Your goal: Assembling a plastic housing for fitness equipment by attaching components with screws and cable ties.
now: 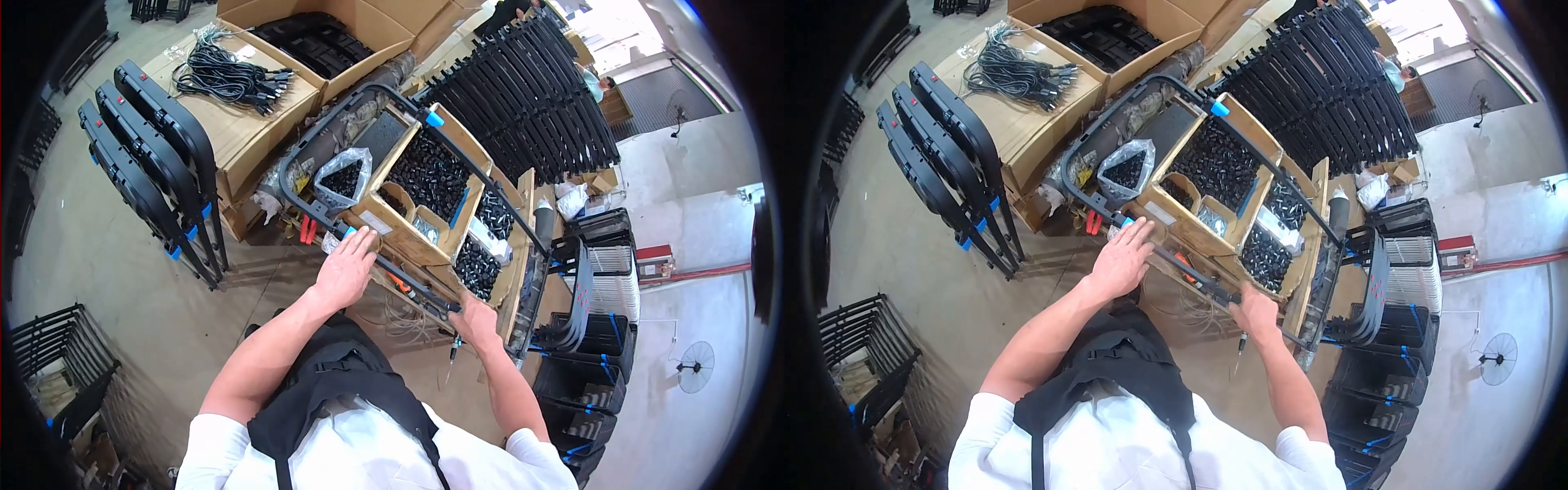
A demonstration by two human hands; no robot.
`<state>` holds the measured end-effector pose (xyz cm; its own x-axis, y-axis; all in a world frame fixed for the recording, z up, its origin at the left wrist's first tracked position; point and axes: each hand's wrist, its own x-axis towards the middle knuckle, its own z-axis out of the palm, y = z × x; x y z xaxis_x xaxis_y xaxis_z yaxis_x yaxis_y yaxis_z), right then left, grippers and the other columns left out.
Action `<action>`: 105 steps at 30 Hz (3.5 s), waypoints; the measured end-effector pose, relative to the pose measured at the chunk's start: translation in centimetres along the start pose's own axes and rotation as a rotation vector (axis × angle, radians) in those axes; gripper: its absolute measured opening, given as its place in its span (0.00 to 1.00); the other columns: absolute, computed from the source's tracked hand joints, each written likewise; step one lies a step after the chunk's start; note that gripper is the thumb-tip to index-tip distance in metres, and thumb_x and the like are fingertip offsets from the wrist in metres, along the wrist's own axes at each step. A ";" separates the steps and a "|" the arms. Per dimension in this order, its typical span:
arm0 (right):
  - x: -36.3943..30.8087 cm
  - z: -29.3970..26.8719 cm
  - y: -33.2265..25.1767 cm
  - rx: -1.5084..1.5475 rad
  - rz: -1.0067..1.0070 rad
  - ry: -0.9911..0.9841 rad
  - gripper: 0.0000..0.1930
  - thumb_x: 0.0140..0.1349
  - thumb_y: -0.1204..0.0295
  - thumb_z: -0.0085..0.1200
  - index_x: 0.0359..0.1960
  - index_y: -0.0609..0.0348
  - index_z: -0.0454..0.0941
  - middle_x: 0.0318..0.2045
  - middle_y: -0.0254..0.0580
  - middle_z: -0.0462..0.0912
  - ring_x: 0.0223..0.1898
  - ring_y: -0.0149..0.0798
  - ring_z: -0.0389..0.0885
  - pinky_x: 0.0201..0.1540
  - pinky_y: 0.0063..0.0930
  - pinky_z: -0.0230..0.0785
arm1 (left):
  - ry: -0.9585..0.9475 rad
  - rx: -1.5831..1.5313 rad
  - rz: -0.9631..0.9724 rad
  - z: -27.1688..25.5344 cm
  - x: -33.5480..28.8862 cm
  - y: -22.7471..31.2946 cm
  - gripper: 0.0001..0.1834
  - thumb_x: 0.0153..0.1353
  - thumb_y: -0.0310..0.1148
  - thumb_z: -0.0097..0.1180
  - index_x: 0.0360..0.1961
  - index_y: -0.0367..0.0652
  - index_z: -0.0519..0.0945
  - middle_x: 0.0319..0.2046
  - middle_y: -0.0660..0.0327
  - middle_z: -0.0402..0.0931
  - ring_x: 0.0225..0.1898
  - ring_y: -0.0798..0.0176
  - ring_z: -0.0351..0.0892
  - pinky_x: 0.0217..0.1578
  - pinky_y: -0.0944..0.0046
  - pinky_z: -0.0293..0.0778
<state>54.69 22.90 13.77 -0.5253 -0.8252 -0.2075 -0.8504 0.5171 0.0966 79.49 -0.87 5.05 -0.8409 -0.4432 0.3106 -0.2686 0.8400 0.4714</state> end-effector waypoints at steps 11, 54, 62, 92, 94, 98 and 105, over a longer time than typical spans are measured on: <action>1.6 1.7 2.8 -0.313 0.004 -0.262 0.15 0.56 0.60 0.60 0.37 0.59 0.85 0.35 0.54 0.89 0.40 0.55 0.89 0.43 0.48 0.82 | 0.024 -0.028 -0.002 -0.4 0.5 -0.6 0.21 0.55 0.34 0.66 0.51 0.40 0.81 0.71 0.47 0.65 0.76 0.46 0.57 0.76 0.49 0.54; 2.6 4.8 4.0 0.176 -0.033 -0.206 0.24 0.70 0.55 0.54 0.52 0.67 0.76 0.29 0.59 0.86 0.33 0.59 0.87 0.38 0.53 0.79 | 1.160 -0.591 -1.630 -13.9 11.4 -46.2 0.21 0.54 0.36 0.60 0.43 0.30 0.84 0.39 0.49 0.82 0.39 0.53 0.82 0.40 0.52 0.78; 3.6 4.0 4.6 0.320 -0.041 -0.408 0.30 0.76 0.50 0.47 0.62 0.68 0.70 0.30 0.65 0.84 0.31 0.67 0.83 0.33 0.59 0.74 | 1.147 -0.925 -1.557 -16.4 10.1 -48.0 0.02 0.63 0.26 0.60 0.33 0.40 0.80 0.28 0.59 0.78 0.23 0.58 0.75 0.23 0.54 0.72; 22.7 -10.6 -17.1 1.222 -0.719 -0.494 0.18 0.74 0.63 0.53 0.56 0.63 0.82 0.36 0.37 0.88 0.34 0.29 0.84 0.39 0.23 0.75 | 1.089 -0.676 -0.620 -22.7 6.6 -1.6 0.13 0.77 0.38 0.49 0.40 0.38 0.77 0.31 0.62 0.77 0.34 0.66 0.78 0.42 0.64 0.75; 21.4 -13.2 -20.4 1.404 -0.762 -0.543 0.20 0.76 0.66 0.50 0.64 0.64 0.77 0.45 0.37 0.86 0.41 0.27 0.82 0.40 0.20 0.73 | 0.888 -0.898 -0.624 -20.1 3.2 1.0 0.11 0.77 0.36 0.48 0.46 0.37 0.76 0.33 0.61 0.79 0.36 0.66 0.80 0.43 0.64 0.77; 20.0 -13.7 -25.7 1.605 -0.836 -0.472 0.19 0.77 0.67 0.50 0.63 0.65 0.77 0.48 0.38 0.86 0.47 0.26 0.80 0.46 0.20 0.71 | 0.523 -0.946 -0.712 -13.3 -2.3 3.1 0.12 0.77 0.35 0.48 0.51 0.38 0.75 0.34 0.63 0.80 0.37 0.70 0.81 0.41 0.66 0.78; 11.7 -10.7 -32.6 1.207 -1.107 -0.034 0.11 0.73 0.69 0.55 0.43 0.63 0.86 0.37 0.36 0.86 0.40 0.30 0.80 0.47 0.28 0.72 | 0.421 -1.434 -0.737 -9.5 -10.3 3.7 0.20 0.81 0.45 0.43 0.50 0.37 0.76 0.44 0.58 0.83 0.39 0.66 0.83 0.45 0.63 0.79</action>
<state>75.93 -6.09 18.64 0.3040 -0.8958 0.3243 -0.2681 -0.4070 -0.8732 91.67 3.84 11.44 -0.4975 -0.8354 -0.2339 0.2965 -0.4171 0.8591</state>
